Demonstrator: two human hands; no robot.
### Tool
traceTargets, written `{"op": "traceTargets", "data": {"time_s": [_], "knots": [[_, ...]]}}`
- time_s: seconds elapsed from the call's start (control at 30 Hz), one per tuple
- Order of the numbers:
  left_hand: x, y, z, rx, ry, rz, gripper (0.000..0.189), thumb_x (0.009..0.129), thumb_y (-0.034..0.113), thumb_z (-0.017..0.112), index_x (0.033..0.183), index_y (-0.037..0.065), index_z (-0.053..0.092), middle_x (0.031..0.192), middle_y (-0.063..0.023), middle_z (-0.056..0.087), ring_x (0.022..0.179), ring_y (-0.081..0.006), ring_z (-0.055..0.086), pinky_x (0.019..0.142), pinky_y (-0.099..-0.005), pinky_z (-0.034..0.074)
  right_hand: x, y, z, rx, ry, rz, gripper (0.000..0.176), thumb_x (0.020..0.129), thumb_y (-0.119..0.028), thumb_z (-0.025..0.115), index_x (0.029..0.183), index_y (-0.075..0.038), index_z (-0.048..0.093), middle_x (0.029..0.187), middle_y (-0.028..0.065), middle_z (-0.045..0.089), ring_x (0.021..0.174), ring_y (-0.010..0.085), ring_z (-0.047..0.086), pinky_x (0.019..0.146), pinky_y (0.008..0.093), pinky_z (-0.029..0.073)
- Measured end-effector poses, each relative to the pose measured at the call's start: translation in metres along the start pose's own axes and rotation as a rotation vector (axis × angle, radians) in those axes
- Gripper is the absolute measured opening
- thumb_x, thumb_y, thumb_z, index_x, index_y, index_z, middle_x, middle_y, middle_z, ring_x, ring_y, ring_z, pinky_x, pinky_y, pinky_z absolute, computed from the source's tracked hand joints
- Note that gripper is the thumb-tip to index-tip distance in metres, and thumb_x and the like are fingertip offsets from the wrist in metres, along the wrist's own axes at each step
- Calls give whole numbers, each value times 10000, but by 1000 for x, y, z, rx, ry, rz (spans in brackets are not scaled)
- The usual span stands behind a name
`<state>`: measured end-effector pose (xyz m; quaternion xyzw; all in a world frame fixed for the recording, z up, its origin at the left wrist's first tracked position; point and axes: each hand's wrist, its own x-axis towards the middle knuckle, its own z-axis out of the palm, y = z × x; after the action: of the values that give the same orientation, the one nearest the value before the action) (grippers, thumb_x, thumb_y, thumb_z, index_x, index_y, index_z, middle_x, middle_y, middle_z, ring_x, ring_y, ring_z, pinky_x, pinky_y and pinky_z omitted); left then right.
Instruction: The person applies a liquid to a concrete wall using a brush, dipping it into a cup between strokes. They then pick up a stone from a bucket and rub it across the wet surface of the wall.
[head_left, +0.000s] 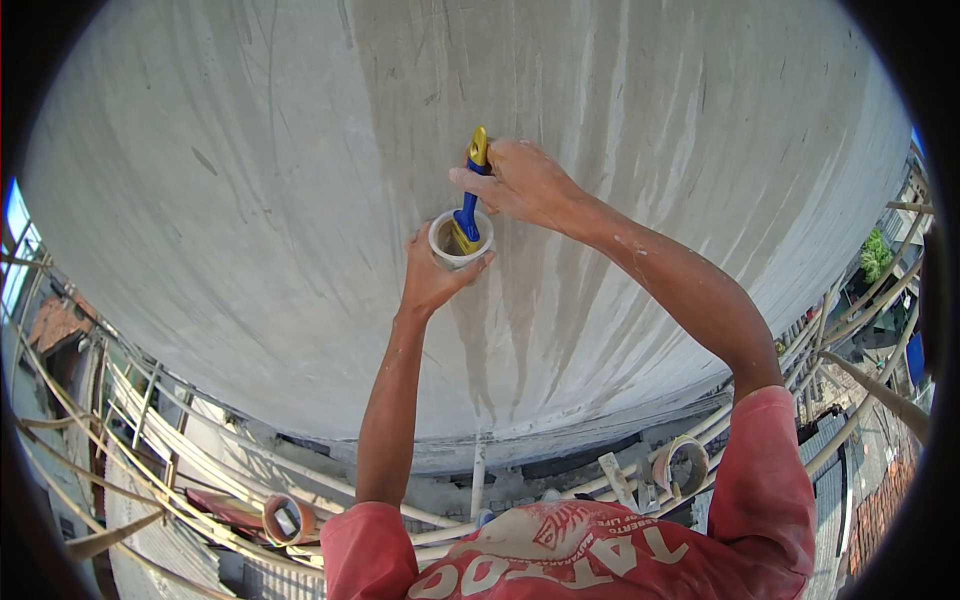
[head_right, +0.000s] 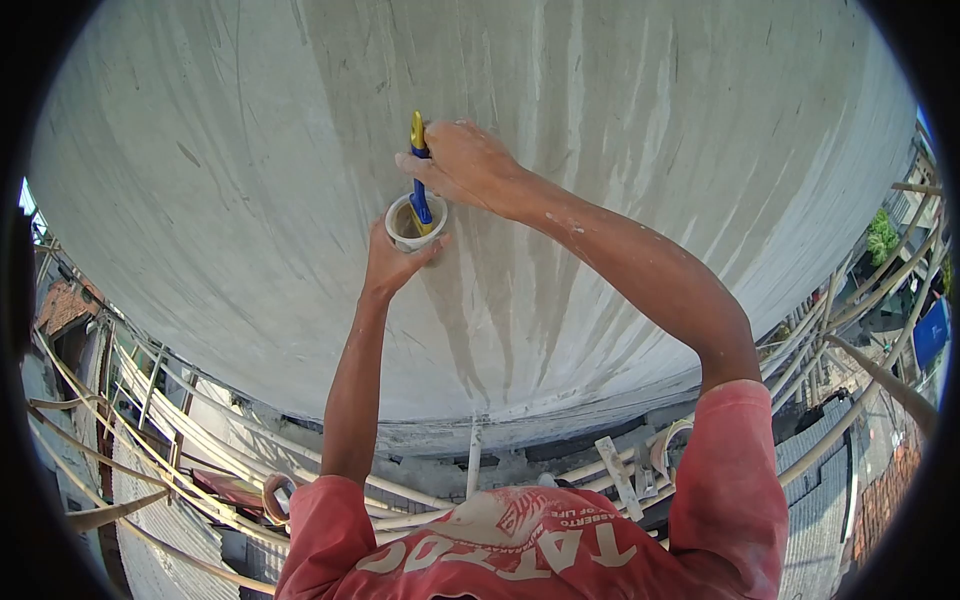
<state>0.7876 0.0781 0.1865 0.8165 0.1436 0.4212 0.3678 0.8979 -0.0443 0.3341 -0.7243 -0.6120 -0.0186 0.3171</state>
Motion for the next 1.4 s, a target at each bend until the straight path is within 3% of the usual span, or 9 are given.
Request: {"op": "traceTargets", "data": {"time_s": [0.27,0.33,0.5,0.67,0.77,0.9,1.07,1.17,1.4], "knots": [[0,13,-5,-202,11,-40,541,619,252,819,1026,-29,599,924,-100,670,835,-171,641,786,-302,505,-5,8,-43,406,316,78,368,878,-351,574,807,9,602,559,41,555,482,103,553,454,229,444],[1,23,-10,-186,-63,-58,555,636,207,824,1082,-21,584,972,-79,656,886,-142,611,829,-297,470,-14,11,-41,573,216,105,328,885,-311,574,855,16,594,569,44,558,470,94,535,432,234,428],[-1,32,-18,-226,24,-60,530,656,237,824,1065,-15,601,988,-82,659,904,-163,619,836,-305,472,-17,23,-91,953,396,130,255,911,-302,545,846,-54,546,615,54,593,480,103,564,425,227,435],[10,31,-41,-175,83,-2,488,655,205,823,1027,-31,613,940,-97,666,863,-157,628,792,-294,495,32,1,-212,1064,779,-166,254,906,-303,557,879,-50,545,708,83,621,581,135,608,492,263,498],[16,23,-48,-259,66,-3,502,656,221,827,1034,-30,612,953,-100,664,878,-168,627,802,-298,492,70,-38,-286,1073,965,-376,180,888,-187,537,941,-16,543,763,122,645,608,183,647,513,277,549],[12,18,-45,-218,71,4,510,656,232,829,1036,-31,612,961,-99,663,884,-176,628,810,-301,488,129,-88,-341,1031,1028,-700,206,883,-136,553,1009,26,546,840,167,653,693,227,677,582,301,585],[10,17,-41,-257,107,4,508,651,225,832,1031,-30,613,960,-96,665,880,-176,629,815,-303,484,189,-140,-360,1097,934,-639,159,893,-131,530,966,-20,618,784,138,666,645,242,655,518,331,534],[8,24,-43,-235,94,-15,505,648,219,833,1028,-31,614,953,-96,666,876,-176,629,812,-303,484,214,-125,-370,986,836,-656,184,892,-124,539,990,16,608,804,105,666,652,169,661,487,276,547],[11,16,-45,-275,55,13,493,643,202,836,1018,-30,615,944,-99,665,873,-176,628,805,-302,486,139,33,-476,783,1390,-592,221,883,-117,574,1032,46,566,826,177,669,690,248,683,598,313,592]]}}
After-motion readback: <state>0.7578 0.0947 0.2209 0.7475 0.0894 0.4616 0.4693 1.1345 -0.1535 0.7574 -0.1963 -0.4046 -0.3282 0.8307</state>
